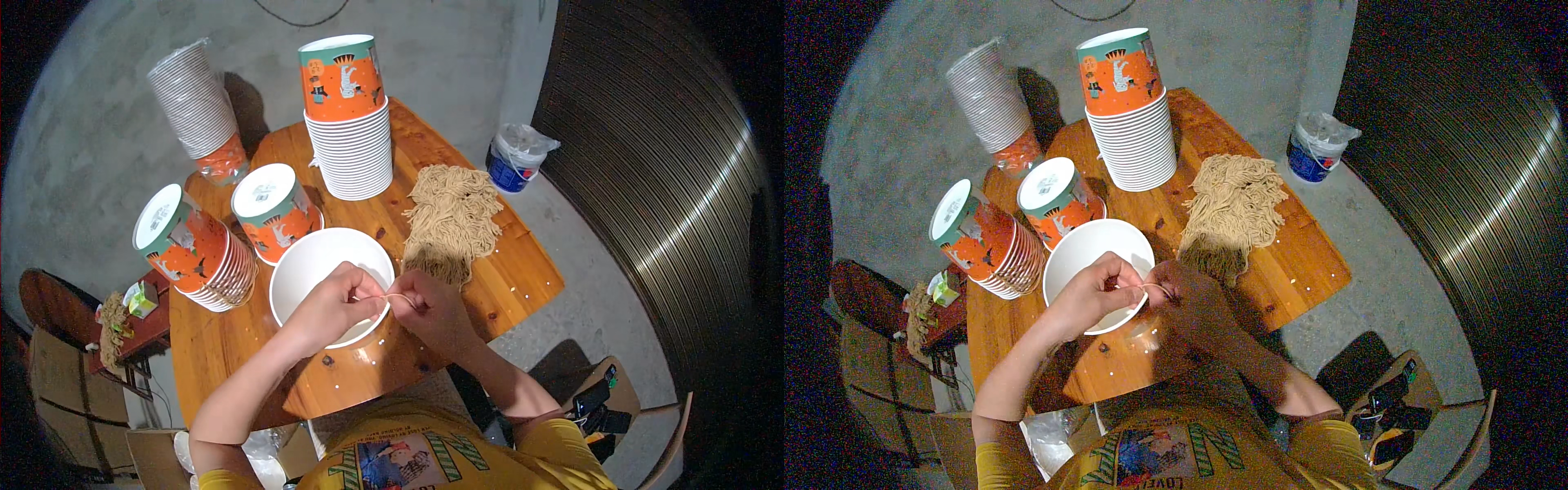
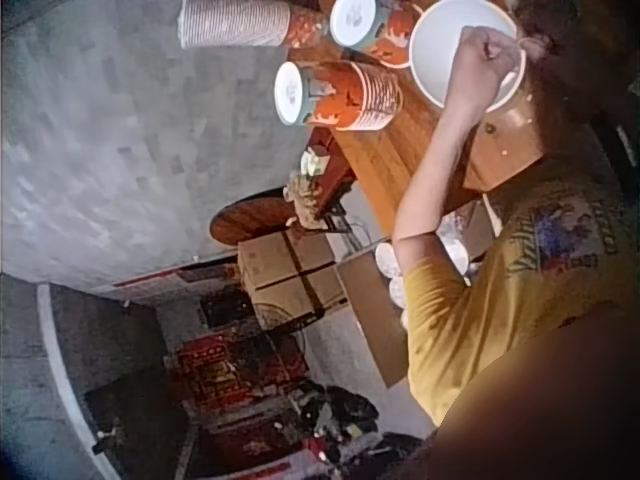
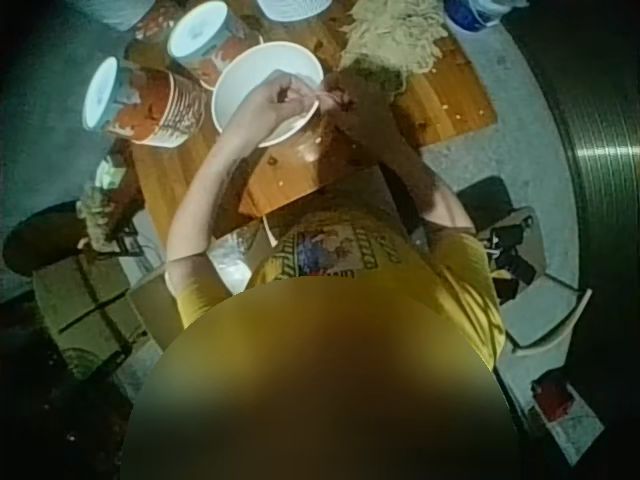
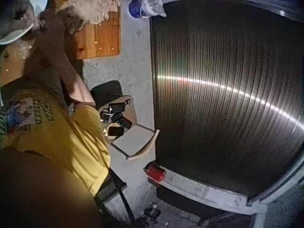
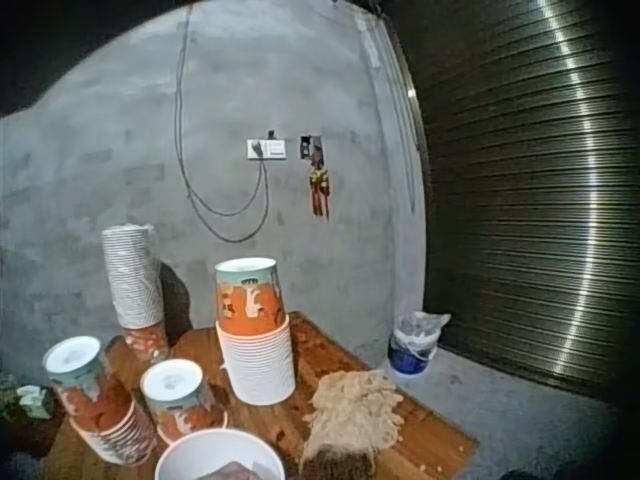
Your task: Preparing paper cups by attaching rubber bands and stacking them on a table.
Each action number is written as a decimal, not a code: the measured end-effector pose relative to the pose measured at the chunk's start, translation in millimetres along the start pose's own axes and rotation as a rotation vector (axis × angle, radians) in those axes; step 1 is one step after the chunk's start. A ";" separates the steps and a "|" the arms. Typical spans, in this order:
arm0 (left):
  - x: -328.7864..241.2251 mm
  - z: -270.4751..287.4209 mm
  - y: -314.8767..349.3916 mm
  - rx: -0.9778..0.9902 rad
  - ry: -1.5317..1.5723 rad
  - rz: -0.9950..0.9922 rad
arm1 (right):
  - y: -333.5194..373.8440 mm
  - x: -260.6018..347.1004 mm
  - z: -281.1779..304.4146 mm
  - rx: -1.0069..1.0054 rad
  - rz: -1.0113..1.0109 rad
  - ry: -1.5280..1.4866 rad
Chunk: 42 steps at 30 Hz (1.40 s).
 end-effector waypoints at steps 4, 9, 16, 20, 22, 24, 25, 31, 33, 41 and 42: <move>-16.8 -1.6 7.1 -0.071 -0.146 -0.096 | 0.7 -2.3 0.0 0.011 0.043 -0.052; -37.6 -2.9 15.4 -0.236 -0.458 -0.447 | 1.8 -4.1 0.3 0.009 0.030 0.024; -35.4 -9.7 16.9 -0.283 -0.600 -0.383 | 1.7 -3.4 -3.7 0.024 -0.012 0.160; -30.6 -8.2 17.4 -0.285 -0.430 -0.252 | 2.5 9.3 -1.8 -0.015 0.169 0.308; -26.3 -7.5 16.9 -0.280 -0.349 -0.194 | 3.2 9.5 -2.3 -0.022 0.173 0.324; -26.7 -7.1 17.2 -0.307 -0.334 -0.245 | 4.2 8.0 -3.6 -0.030 0.177 0.341; -27.0 -7.2 17.3 -0.307 -0.335 -0.245 | 5.2 6.5 -3.7 -0.058 0.210 0.332; -23.3 -6.6 15.6 -0.287 -0.246 -0.217 | 5.9 7.9 -3.8 -0.081 0.246 0.302; -21.1 -6.6 14.0 -0.265 -0.181 -0.184 | 6.0 3.2 -4.9 -0.075 0.226 0.282; -15.9 -6.2 10.9 -0.239 -0.042 -0.217 | 3.8 -6.5 -2.4 -0.111 -0.119 -0.070; -16.2 -6.3 10.5 -0.235 -0.041 -0.212 | 3.9 -7.7 -2.0 -0.114 -0.119 -0.070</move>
Point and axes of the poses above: each hand's wrist, its own y-axis away from the middle knuckle, its own z-axis out of the back of the hand, x = y × z, the point moved 6 cm from there along -y, towards the middle knuckle, and after that the axes turned 10 degrees about x, right-handed, at the moved point
